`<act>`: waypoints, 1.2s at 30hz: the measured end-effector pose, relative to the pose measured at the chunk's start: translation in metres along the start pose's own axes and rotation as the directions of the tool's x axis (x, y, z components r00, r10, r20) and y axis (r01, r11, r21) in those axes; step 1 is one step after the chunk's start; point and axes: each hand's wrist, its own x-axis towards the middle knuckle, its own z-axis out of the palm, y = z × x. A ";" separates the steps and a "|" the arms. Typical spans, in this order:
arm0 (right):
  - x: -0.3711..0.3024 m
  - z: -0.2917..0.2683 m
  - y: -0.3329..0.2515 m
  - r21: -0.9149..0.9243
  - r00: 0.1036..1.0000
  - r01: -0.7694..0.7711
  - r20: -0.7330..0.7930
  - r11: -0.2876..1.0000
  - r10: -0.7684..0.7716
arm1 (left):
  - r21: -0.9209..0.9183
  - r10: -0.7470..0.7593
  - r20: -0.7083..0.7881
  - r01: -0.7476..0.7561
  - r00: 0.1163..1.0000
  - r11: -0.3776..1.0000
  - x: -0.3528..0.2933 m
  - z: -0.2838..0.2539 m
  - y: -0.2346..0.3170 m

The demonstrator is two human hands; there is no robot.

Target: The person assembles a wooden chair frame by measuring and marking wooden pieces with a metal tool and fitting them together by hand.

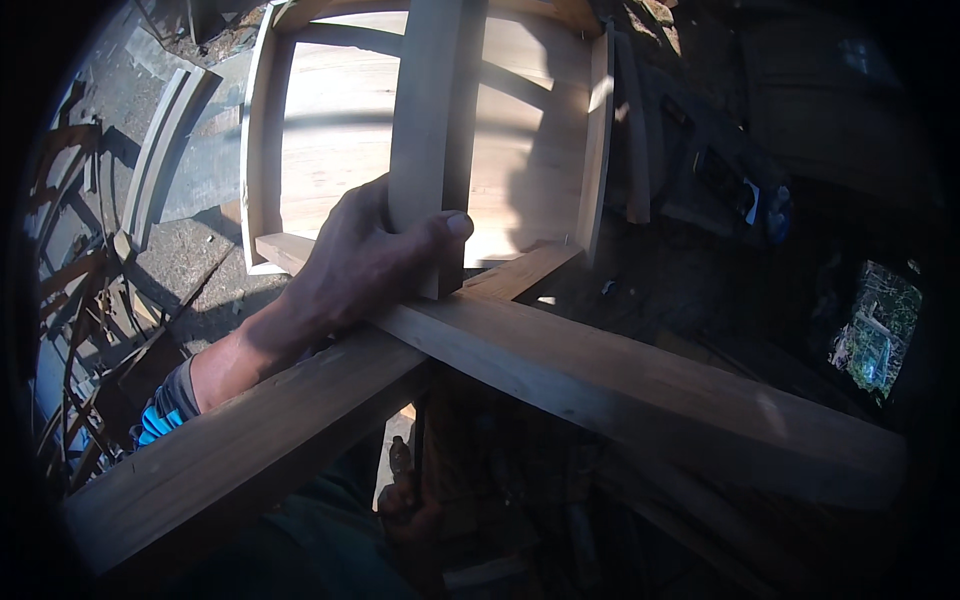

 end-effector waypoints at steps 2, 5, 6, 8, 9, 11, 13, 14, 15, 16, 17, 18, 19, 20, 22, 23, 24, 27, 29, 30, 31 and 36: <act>-0.002 -0.002 0.000 -0.010 1.000 0.002 0.007 1.000 -0.002 | 0.052 -0.009 0.002 0.009 1.000 0.999 0.000 0.000 -0.001; -0.001 -0.001 0.000 -0.032 1.000 0.025 -0.017 0.999 -0.026 | 0.068 0.015 -0.031 -0.013 0.999 0.998 0.001 0.002 -0.003; -0.001 -0.001 0.000 -0.040 0.997 0.057 -0.055 0.998 -0.059 | 0.062 0.013 -0.008 -0.013 1.000 0.998 0.001 0.002 -0.001; -0.001 -0.001 -0.003 -0.028 0.999 0.046 -0.007 0.999 -0.046 | 0.055 0.015 0.017 -0.015 1.000 0.998 0.001 0.003 -0.001; -0.001 -0.001 -0.002 -0.017 0.999 0.025 0.040 1.000 -0.024 | 0.048 0.010 0.011 -0.011 1.000 0.999 0.000 0.002 -0.002; 0.000 -0.003 -0.002 -0.043 0.999 0.029 0.030 0.999 -0.027 | 0.044 0.007 0.003 -0.007 1.000 0.999 0.000 0.000 -0.002; -0.001 -0.005 -0.002 -0.067 0.999 0.045 0.010 0.997 -0.045 | 0.045 0.035 -0.004 -0.034 0.999 0.998 0.001 0.000 -0.003; 0.000 -0.006 -0.002 -0.068 0.999 0.036 -0.011 0.997 -0.036 | 0.043 0.033 -0.001 -0.033 0.999 0.999 0.001 0.001 -0.005; -0.001 -0.006 -0.001 -0.068 0.999 0.025 -0.033 0.997 -0.027 | 0.047 0.045 -0.023 -0.044 0.999 0.998 -0.001 0.002 -0.007; 0.000 -0.005 -0.001 -0.066 0.999 0.026 -0.036 0.997 -0.028 | 0.052 0.057 -0.045 -0.055 0.997 0.997 -0.001 0.003 -0.008; 0.001 -0.004 -0.002 -0.066 0.999 0.031 -0.039 0.997 -0.034 | 0.052 0.054 -0.041 -0.052 0.998 0.997 0.000 0.002 -0.007; 0.001 -0.003 -0.001 -0.063 0.998 0.039 -0.045 0.997 -0.042 | 0.057 0.044 -0.027 -0.043 0.999 0.997 0.000 0.000 -0.002; -0.001 -0.004 0.000 -0.057 0.998 0.043 -0.049 0.997 -0.046 | 0.062 0.035 -0.011 -0.034 0.999 0.997 0.000 -0.002 0.000; -0.002 -0.005 0.000 -0.056 0.998 0.044 -0.033 0.997 -0.046 | 0.062 0.031 -0.004 -0.031 1.000 0.998 -0.001 -0.001 -0.001; 0.001 -0.006 -0.001 -0.056 0.999 0.044 -0.008 0.997 -0.045 | 0.053 0.044 0.004 -0.044 0.999 0.998 0.000 0.000 -0.003; 0.001 -0.007 0.000 -0.059 0.999 0.041 -0.024 0.997 -0.043 | 0.056 0.048 0.008 -0.048 0.999 0.997 -0.001 0.001 -0.004; 0.000 -0.007 0.000 -0.060 0.998 0.038 -0.040 0.997 -0.040 | 0.069 0.063 0.004 -0.063 0.998 0.996 -0.002 0.002 -0.005; -0.006 0.000 -0.002 0.011 0.977 0.158 -0.148 0.987 -0.155 | 0.140 0.046 0.008 -0.046 0.999 0.989 -0.005 0.002 0.001; -0.012 0.011 -0.002 -0.055 0.890 0.392 -0.232 0.919 -0.393 | 0.207 0.013 0.014 -0.015 1.000 0.978 -0.007 0.002 0.002; -0.016 0.024 0.004 -0.151 0.732 0.596 -0.304 0.789 -0.610 | 0.209 0.016 -0.029 -0.010 0.999 0.978 -0.007 0.003 0.000; -0.015 0.043 0.021 -0.199 0.553 0.771 -0.261 0.605 -0.791 | 0.213 0.019 -0.073 -0.003 0.997 0.977 -0.006 0.003 -0.004; -0.011 -0.032 0.023 -0.834 0.573 0.460 0.017 0.305 -0.819 | 0.151 0.039 -0.046 -0.032 0.998 0.988 -0.001 0.011 0.008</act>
